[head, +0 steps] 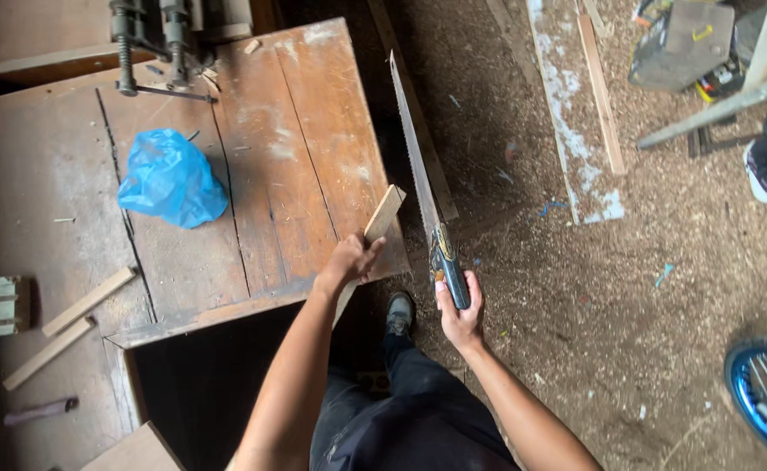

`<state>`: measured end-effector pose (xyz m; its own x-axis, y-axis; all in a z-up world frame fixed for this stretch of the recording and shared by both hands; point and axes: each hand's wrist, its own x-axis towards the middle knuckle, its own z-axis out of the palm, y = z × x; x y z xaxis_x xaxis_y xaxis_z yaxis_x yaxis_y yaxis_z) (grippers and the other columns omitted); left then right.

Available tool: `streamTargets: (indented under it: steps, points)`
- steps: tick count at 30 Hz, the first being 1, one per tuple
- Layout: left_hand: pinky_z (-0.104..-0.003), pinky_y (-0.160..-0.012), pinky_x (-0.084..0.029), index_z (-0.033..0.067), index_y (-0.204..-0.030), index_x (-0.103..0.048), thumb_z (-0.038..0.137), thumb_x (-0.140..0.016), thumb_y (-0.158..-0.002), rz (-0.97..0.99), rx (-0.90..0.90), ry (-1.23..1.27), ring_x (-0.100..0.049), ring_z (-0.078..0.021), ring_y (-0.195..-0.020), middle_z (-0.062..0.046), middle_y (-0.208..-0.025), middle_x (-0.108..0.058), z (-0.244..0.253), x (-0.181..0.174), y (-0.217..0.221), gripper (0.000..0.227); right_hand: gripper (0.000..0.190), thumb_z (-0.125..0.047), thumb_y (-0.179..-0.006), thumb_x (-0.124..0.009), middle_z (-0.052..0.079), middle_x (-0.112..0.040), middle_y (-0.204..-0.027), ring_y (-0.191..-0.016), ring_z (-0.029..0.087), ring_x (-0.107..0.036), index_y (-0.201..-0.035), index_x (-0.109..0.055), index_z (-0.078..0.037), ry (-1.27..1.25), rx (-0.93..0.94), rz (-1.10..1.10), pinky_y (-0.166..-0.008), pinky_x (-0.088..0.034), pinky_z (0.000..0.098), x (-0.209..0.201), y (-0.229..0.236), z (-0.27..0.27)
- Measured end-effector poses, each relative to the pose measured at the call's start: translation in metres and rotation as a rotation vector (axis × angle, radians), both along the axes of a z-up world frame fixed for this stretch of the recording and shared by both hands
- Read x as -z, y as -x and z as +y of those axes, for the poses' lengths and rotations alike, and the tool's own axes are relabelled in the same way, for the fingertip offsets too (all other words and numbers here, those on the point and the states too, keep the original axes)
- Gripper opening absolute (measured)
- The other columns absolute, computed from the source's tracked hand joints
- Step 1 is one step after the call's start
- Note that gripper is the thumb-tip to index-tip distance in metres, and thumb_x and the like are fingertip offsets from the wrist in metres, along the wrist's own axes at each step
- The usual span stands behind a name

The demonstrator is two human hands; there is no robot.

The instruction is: The person measures and marks a wooden plank using a set square and marker, then saws the plank with a hand saw. The person handles the plank, set square, marker, and saw throughout the process.

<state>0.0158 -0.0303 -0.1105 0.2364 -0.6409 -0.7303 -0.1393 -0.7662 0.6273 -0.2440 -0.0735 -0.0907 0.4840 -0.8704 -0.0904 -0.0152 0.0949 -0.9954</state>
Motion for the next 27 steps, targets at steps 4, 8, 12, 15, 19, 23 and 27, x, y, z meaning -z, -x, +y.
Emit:
streamTargets:
  steps: [4,8,12,15,19,23,27]
  points:
    - [-0.043,-0.055,-0.063,0.0084,-0.141,-0.042,0.055,-0.058,-0.087,0.020,0.099,0.084,-0.071,-0.0310,-0.055,-0.020,-0.102,-0.069,0.018,0.050,-0.008,0.073,0.015,-0.009,-0.097,-0.065,-0.001,-0.061,-0.081,-0.059,0.004,-0.055,-0.107,-0.055,-0.006,0.039,0.038,0.021,-0.049,-0.047,0.0208,0.003,-0.007,0.011]
    - [-0.046,-0.073,-0.056,0.0010,-0.136,-0.053,0.060,-0.059,-0.103,-0.330,0.373,0.426,-0.070,-0.0357,-0.083,-0.027,-0.099,-0.073,0.032,0.090,-0.016,0.068,0.014,-0.009,-0.099,-0.065,0.000,-0.060,-0.080,-0.060,0.005,-0.055,-0.109,-0.055,-0.005,0.021,0.047,0.068,-0.049,-0.046,0.0204,0.004,-0.008,0.023]
    - [-0.053,-0.067,-0.057,0.0008,-0.139,-0.045,0.063,-0.046,-0.101,-0.238,0.429,0.130,-0.066,-0.0442,-0.077,-0.026,-0.095,-0.070,0.021,0.079,-0.012,0.073,0.015,-0.011,-0.099,-0.066,0.001,-0.060,-0.082,-0.061,0.006,-0.055,-0.108,-0.055,-0.005,0.074,0.053,0.086,-0.050,-0.047,0.0206,0.001,-0.002,0.025]
    - [-0.051,-0.068,-0.059,-0.0008,-0.133,-0.044,0.065,-0.045,-0.099,-0.220,0.360,0.097,-0.069,-0.0404,-0.069,-0.028,-0.085,-0.070,0.012,0.047,-0.022,0.074,0.015,-0.014,-0.099,-0.065,0.001,-0.062,-0.082,-0.060,0.006,-0.056,-0.107,-0.055,-0.006,0.070,0.025,0.080,-0.049,-0.049,0.0207,0.004,-0.008,0.020]
    - [-0.047,-0.073,-0.058,0.0027,-0.130,-0.047,0.067,-0.044,-0.100,-0.435,0.419,-0.068,-0.070,-0.0367,-0.075,-0.026,-0.092,-0.071,0.010,0.012,-0.025,0.071,0.016,-0.014,-0.099,-0.065,0.002,-0.063,-0.082,-0.062,0.007,-0.058,-0.105,-0.052,-0.006,0.046,0.028,0.102,-0.052,-0.051,0.0216,0.004,-0.006,0.019]
    - [-0.045,-0.069,-0.059,-0.0020,-0.115,-0.054,0.059,-0.054,-0.097,-0.752,0.361,0.197,-0.069,-0.0345,-0.089,-0.022,-0.116,-0.058,0.017,0.011,-0.027,0.064,0.015,-0.014,-0.099,-0.065,0.002,-0.062,-0.080,-0.060,0.006,-0.057,-0.107,-0.055,-0.006,0.064,0.030,0.114,-0.051,-0.049,0.0214,0.007,-0.008,0.022]
    - [-0.045,-0.084,-0.054,0.0008,-0.116,-0.056,0.054,-0.060,-0.098,-0.816,0.198,0.312,-0.062,-0.0361,-0.103,-0.019,-0.112,-0.058,0.032,0.020,-0.027,0.056,0.016,-0.015,-0.099,-0.065,0.002,-0.061,-0.081,-0.059,0.006,-0.056,-0.106,-0.055,-0.005,0.040,0.016,0.093,-0.049,-0.049,0.0209,0.007,-0.013,0.024]
